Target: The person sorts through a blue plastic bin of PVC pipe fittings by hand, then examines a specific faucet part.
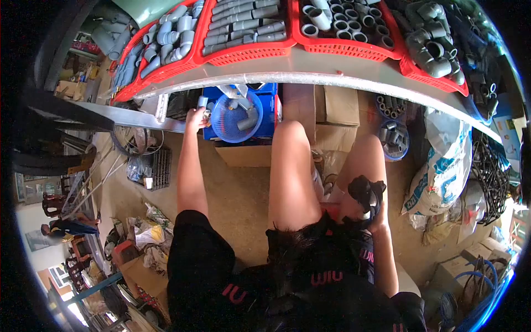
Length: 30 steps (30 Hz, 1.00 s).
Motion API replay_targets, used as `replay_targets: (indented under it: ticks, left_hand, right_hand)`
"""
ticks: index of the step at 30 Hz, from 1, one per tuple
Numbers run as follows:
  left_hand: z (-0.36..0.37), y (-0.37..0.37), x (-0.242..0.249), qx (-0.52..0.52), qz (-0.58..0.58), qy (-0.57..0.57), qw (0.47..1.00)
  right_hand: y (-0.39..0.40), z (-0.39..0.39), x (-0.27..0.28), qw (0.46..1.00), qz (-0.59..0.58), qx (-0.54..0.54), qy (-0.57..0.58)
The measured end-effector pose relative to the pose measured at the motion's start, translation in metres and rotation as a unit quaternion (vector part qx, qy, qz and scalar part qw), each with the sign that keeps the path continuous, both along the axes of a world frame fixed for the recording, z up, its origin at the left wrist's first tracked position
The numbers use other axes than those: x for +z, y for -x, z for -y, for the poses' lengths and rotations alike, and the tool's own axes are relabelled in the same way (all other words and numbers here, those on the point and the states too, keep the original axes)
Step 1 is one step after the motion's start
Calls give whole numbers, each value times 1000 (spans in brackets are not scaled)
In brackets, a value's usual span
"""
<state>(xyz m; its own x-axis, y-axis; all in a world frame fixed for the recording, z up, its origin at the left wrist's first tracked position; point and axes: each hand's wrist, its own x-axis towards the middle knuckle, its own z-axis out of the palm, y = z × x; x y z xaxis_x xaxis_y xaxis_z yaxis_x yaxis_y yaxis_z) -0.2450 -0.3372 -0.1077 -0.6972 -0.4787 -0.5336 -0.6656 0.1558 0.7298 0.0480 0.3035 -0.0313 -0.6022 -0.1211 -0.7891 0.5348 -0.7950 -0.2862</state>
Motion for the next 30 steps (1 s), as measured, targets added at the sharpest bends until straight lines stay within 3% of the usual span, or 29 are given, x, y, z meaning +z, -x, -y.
replay_targets:
  ticks: [2, 5, 6, 8, 11, 14, 15, 17, 18, 19, 21, 23, 25, 27, 30]
  left_hand:
    - [-16, -9, 33, 16, 44, -51, 998]
    - [11, -8, -14, 9, -109, 70, 991]
    - [7, -8, -14, 16, -107, 143, 984]
    - [7, -10, -10, -34, -55, 155, 986]
    - [3, -8, -6, -52, -10, 156, 986]
    - [-8, -9, 10, -28, -3, 146, 989]
    - [-5, -7, 3, -51, -80, 287, 953]
    - [-7, 1, -1, -93, -228, 540, 805]
    - [-75, -16, 68, -60, -257, 448, 854]
    - [-106, -23, 95, -109, -339, 461, 813]
    - [-149, -30, 128, -232, -297, 402, 835]
    - [-163, -25, 117, -357, -361, 414, 756]
    - [-179, -30, 119, -445, -262, 478, 710]
    - [-183, -29, 101, -476, -239, 497, 686]
    - [-180, -21, 84, -457, -226, 494, 704]
  right_hand:
    - [2, 0, 2, 1000, -20, 10, 17]
    - [16, 13, 22, 999, 31, -1, -28]
    - [23, 21, 32, 998, 47, -15, -30]
    - [33, 33, 49, 995, 79, -42, -35]
    - [15, 10, 9, 998, -17, -6, 54]
    - [10, 1, 3, 999, -21, 31, 23]
    - [10, 3, 7, 999, -30, 25, 20]
    - [13, 7, 16, 999, -50, 12, 14]
    - [15, 8, 13, 999, -33, 6, 5]
    - [16, 9, 7, 1000, -15, 1, -4]
    - [12, 9, 6, 1000, -12, 6, -9]
    - [9, 7, 9, 999, -47, 25, 1]
    - [11, 11, 1, 999, 16, -19, -24]
    - [15, 14, 7, 999, 26, -32, -22]
    - [18, 17, 27, 1000, 2, -21, 0]
